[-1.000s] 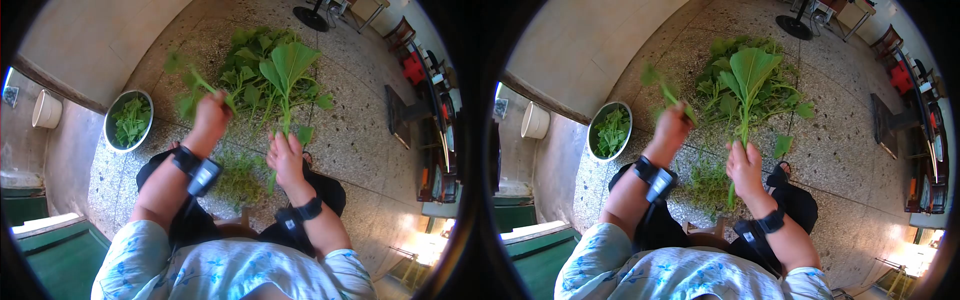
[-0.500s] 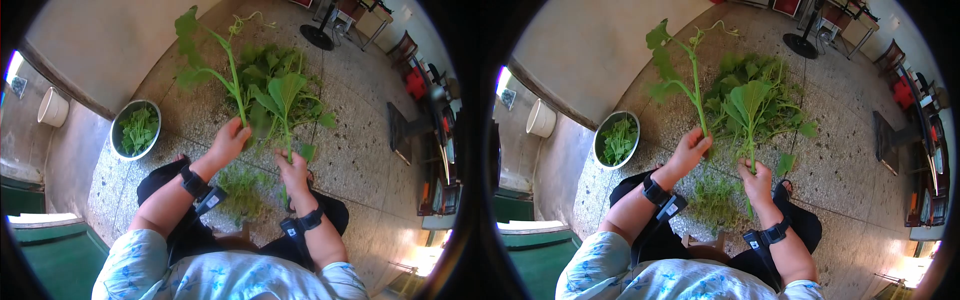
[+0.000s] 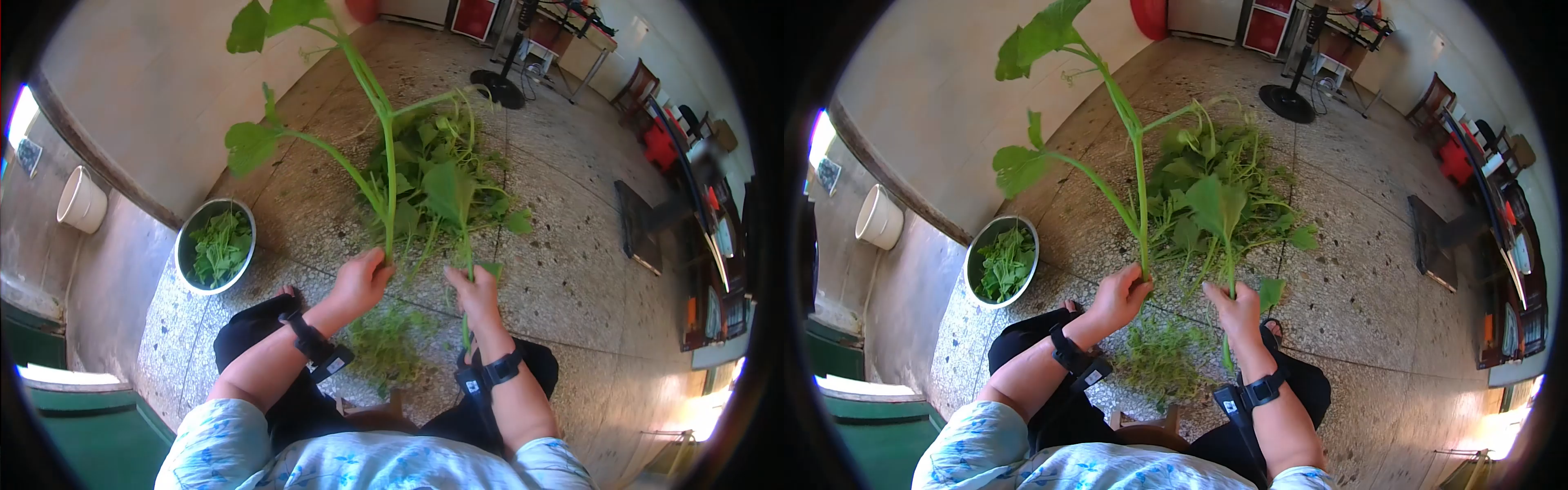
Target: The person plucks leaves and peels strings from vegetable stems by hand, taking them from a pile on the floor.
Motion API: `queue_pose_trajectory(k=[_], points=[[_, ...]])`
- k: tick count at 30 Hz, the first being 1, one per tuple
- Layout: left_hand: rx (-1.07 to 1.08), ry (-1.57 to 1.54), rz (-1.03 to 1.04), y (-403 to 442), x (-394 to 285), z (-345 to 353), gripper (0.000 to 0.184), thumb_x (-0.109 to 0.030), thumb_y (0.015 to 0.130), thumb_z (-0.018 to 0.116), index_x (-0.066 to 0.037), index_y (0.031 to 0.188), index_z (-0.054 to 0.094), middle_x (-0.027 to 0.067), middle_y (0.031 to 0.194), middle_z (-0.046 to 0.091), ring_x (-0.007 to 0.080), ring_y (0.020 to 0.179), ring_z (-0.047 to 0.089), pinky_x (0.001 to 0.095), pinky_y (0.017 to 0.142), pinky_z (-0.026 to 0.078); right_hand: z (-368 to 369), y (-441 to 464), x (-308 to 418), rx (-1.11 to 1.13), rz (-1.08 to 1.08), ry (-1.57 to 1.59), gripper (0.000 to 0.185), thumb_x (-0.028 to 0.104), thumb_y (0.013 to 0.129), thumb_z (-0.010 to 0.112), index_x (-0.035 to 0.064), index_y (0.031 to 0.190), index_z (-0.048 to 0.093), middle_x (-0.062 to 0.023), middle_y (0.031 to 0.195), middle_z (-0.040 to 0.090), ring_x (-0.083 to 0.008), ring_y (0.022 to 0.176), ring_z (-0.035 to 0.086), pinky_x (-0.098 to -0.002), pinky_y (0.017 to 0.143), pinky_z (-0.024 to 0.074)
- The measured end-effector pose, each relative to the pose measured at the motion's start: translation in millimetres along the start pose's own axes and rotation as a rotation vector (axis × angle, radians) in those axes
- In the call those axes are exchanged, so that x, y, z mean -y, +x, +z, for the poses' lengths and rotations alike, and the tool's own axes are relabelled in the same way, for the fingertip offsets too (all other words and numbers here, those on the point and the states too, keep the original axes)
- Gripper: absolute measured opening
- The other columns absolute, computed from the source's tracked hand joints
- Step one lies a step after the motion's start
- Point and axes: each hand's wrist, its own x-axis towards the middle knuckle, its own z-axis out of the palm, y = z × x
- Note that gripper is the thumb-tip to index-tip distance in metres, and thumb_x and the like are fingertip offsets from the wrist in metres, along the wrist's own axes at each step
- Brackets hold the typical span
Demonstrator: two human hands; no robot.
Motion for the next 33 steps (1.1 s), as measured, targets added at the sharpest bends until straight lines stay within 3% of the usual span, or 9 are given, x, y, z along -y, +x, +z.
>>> queue_pose_trajectory(k=[3, 4, 11, 17, 21, 23, 27, 29, 33], points=[[0.077, 0.037, 0.035, -12.0, -1.9, 1.3, 0.012, -0.007, 0.075, 0.057, -0.001, 0.079, 0.046, 0.0162, 0.067, 0.050, 0.0349, 0.062, 0.052, 0.0387, 0.054, 0.040, -6.2, 3.9, 19.7, 0.042, 0.041, 0.299, 0.017, 0.014, 0.075, 0.065, 0.0045, 0.072, 0.051, 0.0036, 0.048, 0.039, -0.0048, 0.042, 0.037, -0.0204, 0.038, 0.0288], [0.124, 0.050, 0.030, -16.6, -2.5, 1.0, 0.013, -0.007, 0.075, 0.057, -0.001, 0.077, 0.045, 0.0171, 0.069, 0.050, 0.0376, 0.064, 0.052, 0.0404, 0.055, 0.041, -9.0, 5.8, 19.7, 0.104, 0.016, 0.452, 0.016, 0.013, 0.076, 0.063, 0.0036, 0.083, 0.052, 0.0028, 0.051, 0.041, -0.0051, 0.042, 0.037, -0.0189, 0.037, 0.0288], [0.430, 0.156, 0.033, -41.4, -9.3, 1.2, 0.014, -0.007, 0.075, 0.055, -0.001, 0.077, 0.043, 0.0189, 0.072, 0.049, 0.0398, 0.068, 0.051, 0.0433, 0.057, 0.041, -19.9, 12.9, 44.3, 0.169, -0.107, 0.931, 0.020, 0.016, 0.082, 0.057, 0.0022, 0.096, 0.054, -0.0014, 0.065, 0.049, -0.0057, 0.043, 0.037, -0.0188, 0.037, 0.0284], [0.495, 0.100, 0.046, -38.1, -18.4, -10.3, 0.011, -0.006, 0.076, 0.054, -0.002, 0.079, 0.044, 0.0187, 0.072, 0.049, 0.0398, 0.068, 0.050, 0.0433, 0.059, 0.040, -50.2, 35.9, 37.9, -0.308, -0.039, 0.747, 0.016, 0.020, 0.084, 0.054, 0.0035, 0.082, 0.054, -0.0008, 0.061, 0.049, -0.0067, 0.041, 0.036, -0.0186, 0.036, 0.0261], [0.593, 0.213, 0.007, -43.9, -6.6, -23.8, 0.007, -0.008, 0.076, 0.050, -0.003, 0.078, 0.045, 0.0204, 0.074, 0.052, 0.0403, 0.070, 0.051, 0.0453, 0.060, 0.041, -128.2, 48.4, 28.5, -0.453, -0.156, 1.014, 0.019, 0.020, 0.086, 0.049, 0.0066, 0.072, 0.049, 0.0016, 0.057, 0.043, -0.0066, 0.040, 0.034, -0.0188, 0.036, 0.0272], [0.605, 0.183, 0.008, -44.2, -0.3, -22.5, 0.007, -0.008, 0.077, 0.049, -0.002, 0.077, 0.045, 0.0204, 0.075, 0.052, 0.0408, 0.070, 0.051, 0.0453, 0.060, 0.040, -140.7, 47.1, 23.7, -0.661, -0.217, 1.198, 0.019, 0.020, 0.086, 0.048, 0.0075, 0.072, 0.046, 0.0019, 0.059, 0.042, -0.0065, 0.043, 0.035, -0.0193, 0.037, 0.0281], [0.593, 0.179, -0.083, -38.7, 3.5, -26.0, 0.007, -0.009, 0.078, 0.049, -0.003, 0.080, 0.046, 0.0198, 0.075, 0.053, 0.0412, 0.073, 0.051, 0.0446, 0.062, 0.040, -183.7, 46.3, 5.9, -0.707, -0.309, 1.097, 0.019, 0.022, 0.086, 0.049, 0.0076, 0.074, 0.044, 0.0015, 0.062, 0.041, -0.0069, 0.047, 0.036, -0.0201, 0.038, 0.0296], [0.572, 0.201, -0.102, -35.5, 11.2, -30.6, 0.007, -0.009, 0.078, 0.048, -0.003, 0.081, 0.046, 0.0197, 0.075, 0.053, 0.0413, 0.074, 0.051, 0.0445, 0.063, 0.040, -206.3, 38.5, 4.1, -0.853, -0.430, 1.115, 0.021, 0.023, 0.086, 0.049, 0.0073, 0.073, 0.042, 0.0013, 0.063, 0.040, -0.0075, 0.048, 0.036, -0.0206, 0.040, 0.0310], [0.455, 0.210, -0.121, -28.7, 21.1, -32.8, 0.010, -0.007, 0.078, 0.048, -0.002, 0.086, 0.049, 0.0209, 0.078, 0.053, 0.0408, 0.078, 0.051, 0.0446, 0.065, 0.040, -208.5, 22.9, 14.5, -0.920, -0.395, 1.149, 0.021, 0.022, 0.086, 0.049, 0.0068, 0.074, 0.043, 0.0012, 0.062, 0.038, -0.0079, 0.047, 0.035, -0.0205, 0.041, 0.0310]])
